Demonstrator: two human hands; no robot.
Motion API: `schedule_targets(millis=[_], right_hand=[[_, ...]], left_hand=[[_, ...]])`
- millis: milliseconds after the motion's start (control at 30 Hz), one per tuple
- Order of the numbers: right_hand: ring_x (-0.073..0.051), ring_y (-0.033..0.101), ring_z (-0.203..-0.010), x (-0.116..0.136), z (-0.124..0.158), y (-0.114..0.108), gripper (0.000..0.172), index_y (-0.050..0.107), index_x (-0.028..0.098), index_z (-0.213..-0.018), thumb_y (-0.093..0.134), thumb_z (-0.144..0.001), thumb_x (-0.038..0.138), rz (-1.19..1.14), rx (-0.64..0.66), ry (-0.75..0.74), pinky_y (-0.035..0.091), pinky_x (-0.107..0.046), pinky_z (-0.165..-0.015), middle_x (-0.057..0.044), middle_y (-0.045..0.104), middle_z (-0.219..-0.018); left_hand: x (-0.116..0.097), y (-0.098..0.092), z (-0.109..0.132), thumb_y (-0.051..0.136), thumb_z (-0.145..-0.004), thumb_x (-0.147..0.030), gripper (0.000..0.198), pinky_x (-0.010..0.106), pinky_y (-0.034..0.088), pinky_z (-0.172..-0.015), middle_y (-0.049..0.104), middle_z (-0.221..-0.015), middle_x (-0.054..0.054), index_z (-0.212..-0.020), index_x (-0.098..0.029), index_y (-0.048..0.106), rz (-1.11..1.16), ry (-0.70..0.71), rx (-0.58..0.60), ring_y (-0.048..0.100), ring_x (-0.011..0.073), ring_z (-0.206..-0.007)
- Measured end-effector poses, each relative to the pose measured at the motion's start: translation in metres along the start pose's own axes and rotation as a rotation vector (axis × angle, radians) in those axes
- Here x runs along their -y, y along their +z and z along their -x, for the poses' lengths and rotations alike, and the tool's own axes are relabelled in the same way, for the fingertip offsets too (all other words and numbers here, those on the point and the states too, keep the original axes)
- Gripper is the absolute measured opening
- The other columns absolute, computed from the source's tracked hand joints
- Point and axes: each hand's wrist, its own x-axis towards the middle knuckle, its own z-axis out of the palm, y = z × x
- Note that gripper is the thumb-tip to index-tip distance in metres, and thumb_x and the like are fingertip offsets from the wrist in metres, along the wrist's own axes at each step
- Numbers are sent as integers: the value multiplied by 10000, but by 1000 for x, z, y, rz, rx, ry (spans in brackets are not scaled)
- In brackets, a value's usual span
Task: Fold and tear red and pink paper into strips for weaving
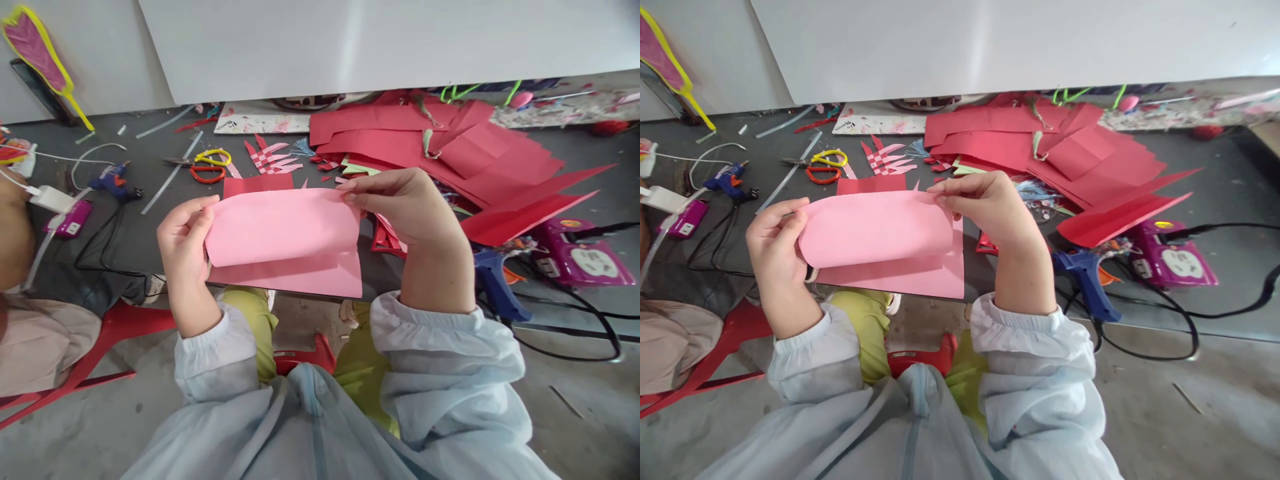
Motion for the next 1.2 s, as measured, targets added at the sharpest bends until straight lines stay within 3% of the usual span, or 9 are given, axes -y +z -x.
schedule_targets(millis=[167, 300, 367, 500, 633, 867, 1033, 1100, 1200], right_hand=[[-129, 562, -617, 2, 0, -2, 113, 819, 263, -747, 768, -694, 178, 48, 14, 76, 480, -318, -607, -13, 771, -829], [-190, 668, -785, 12, 5, -4, 218, 826, 238, -988, 743, -786, 247, 247, 19, 157, 549, -369, -761, -56, 792, -1024], [-214, 699, -942, 19, 9, -4, 317, 786, 180, -1139, 701, -841, 243, 420, -42, 101, 531, -386, -898, -104, 770, -1163], [-203, 712, -846, 31, 17, 4, 291, 787, 164, -1129, 645, -890, 252, 610, -205, -60, 538, -358, -771, -134, 793, -1056], [-192, 708, -850, 37, 21, 23, 252, 803, 167, -1043, 600, -905, 222, 623, -67, -230, 528, -328, -752, -111, 794, -1022], [-205, 659, -796, 36, 25, 52, 220, 747, 219, -781, 592, -909, 308, 604, 155, -166, 460, -321, -684, -58, 765, -884], [-116, 396, -575, 36, 25, 55, 456, 462, 196, -553, 582, -906, 459, 525, 249, -90, 278, -289, -538, 10, 440, -562], [-96, 258, -548, 36, 23, 53, 537, 326, 208, -535, 552, -906, 523, 483, 275, -47, 190, -297, -519, 32, 275, -554], [-93, 184, -556, 37, 22, 52, 567, 237, 215, -550, 530, -899, 552, 452, 300, 11, 129, -309, -519, 34, 191, -590]], left_hand=[[2, 3, 2, 739, -752, -145, 164, 230, 574, -745, 795, -869, -16, -841, -263, 812, -15, 83, -33, 731, 132, -820], [1, 4, 4, 652, -782, -74, 268, 226, 587, -782, 805, -895, -37, -885, -264, 811, -154, 215, -15, 748, 125, -849], [-3, 5, 7, 612, -792, -34, 325, 201, 584, -769, 807, -909, -46, -908, -264, 810, -227, 301, 11, 753, 112, -854], [-12, 10, 12, 597, -835, -21, 354, 168, 578, -747, 809, -935, -43, -962, -275, 808, -269, 413, 144, 758, 96, -840], [-15, 12, 15, 582, -852, -11, 368, 183, 595, -759, 809, -967, -21, -986, -268, 808, -236, 439, 243, 765, 117, -864], [-17, 13, 16, 545, -810, 93, 526, 170, 592, -788, 804, -996, -56, -1034, -312, 795, -156, 519, 288, 760, 110, -924], [-18, 12, 17, 521, -762, 137, 610, 167, 589, -786, 801, -1009, -70, -1065, -323, 785, -159, 571, 292, 753, 93, -889], [-18, 12, 17, 527, -768, 123, 587, 179, 593, -776, 802, -997, -66, -1052, -318, 788, -170, 578, 289, 753, 100, -879], [-19, 13, 18, 538, -779, 102, 548, 190, 594, -767, 803, -972, -60, -1031, -313, 794, -177, 583, 293, 749, 104, -858]])
